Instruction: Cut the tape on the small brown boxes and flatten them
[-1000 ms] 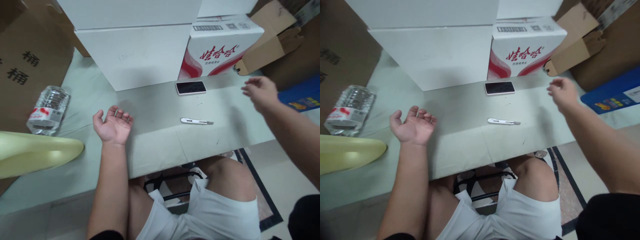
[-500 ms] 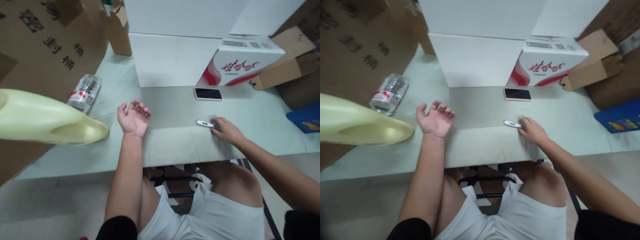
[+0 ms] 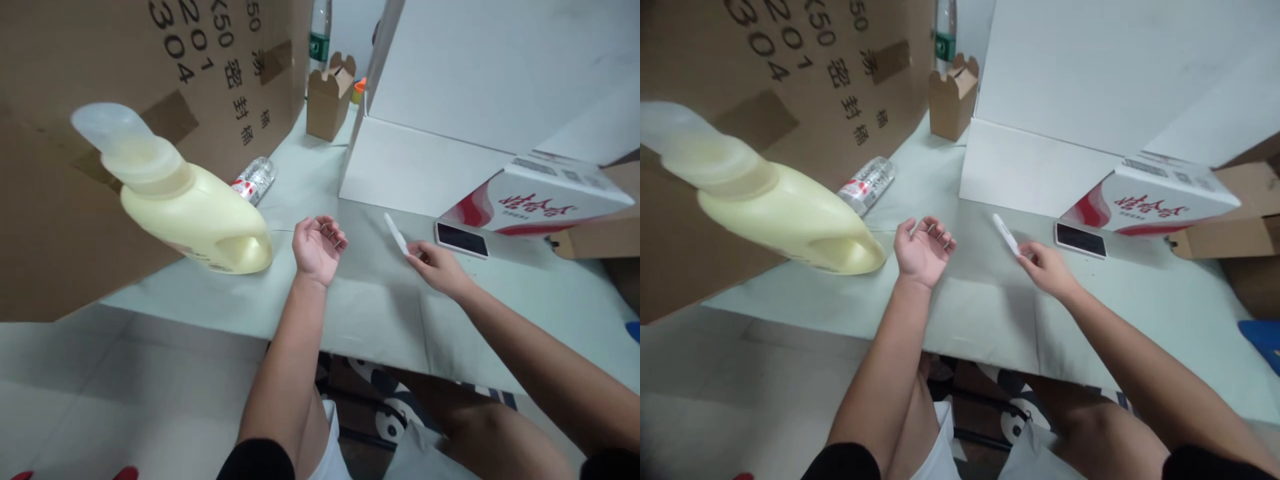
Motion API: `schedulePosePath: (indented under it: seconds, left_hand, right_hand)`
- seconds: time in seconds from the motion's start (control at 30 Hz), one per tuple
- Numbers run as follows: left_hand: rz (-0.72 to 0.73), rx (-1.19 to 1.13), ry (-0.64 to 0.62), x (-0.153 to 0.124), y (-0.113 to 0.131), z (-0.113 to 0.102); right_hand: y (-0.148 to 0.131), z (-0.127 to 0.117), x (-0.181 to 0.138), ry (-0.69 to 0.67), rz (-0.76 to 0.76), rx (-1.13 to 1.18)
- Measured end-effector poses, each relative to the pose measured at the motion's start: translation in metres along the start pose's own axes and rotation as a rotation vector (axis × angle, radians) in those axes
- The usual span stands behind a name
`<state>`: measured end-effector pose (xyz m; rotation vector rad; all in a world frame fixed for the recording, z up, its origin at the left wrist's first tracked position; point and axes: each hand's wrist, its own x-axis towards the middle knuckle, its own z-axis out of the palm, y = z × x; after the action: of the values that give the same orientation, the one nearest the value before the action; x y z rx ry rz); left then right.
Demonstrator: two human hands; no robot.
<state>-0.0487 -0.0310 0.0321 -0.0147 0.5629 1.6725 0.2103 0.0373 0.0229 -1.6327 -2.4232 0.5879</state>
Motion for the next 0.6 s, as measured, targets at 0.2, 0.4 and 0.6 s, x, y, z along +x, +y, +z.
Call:
schedulePosePath:
  seconds: [0.2,0.4,0.6]
  left_hand:
    - [0.019,-0.036,0.051,-0.001,0.005,-0.001]
    - [-0.053,-0.099,0.113,0.003,0.003,-0.008]
    - [-0.107,-0.061,0.162,0.027,0.003,-0.018]
  right_hand:
    - [-0.089,0.037,0.087,-0.138,-0.086,-0.068]
    - [-0.163,0.057,0.166,-0.07,-0.217,-0.025]
    - [-0.233,0.032,0.306,0.225,-0.032,0.055]
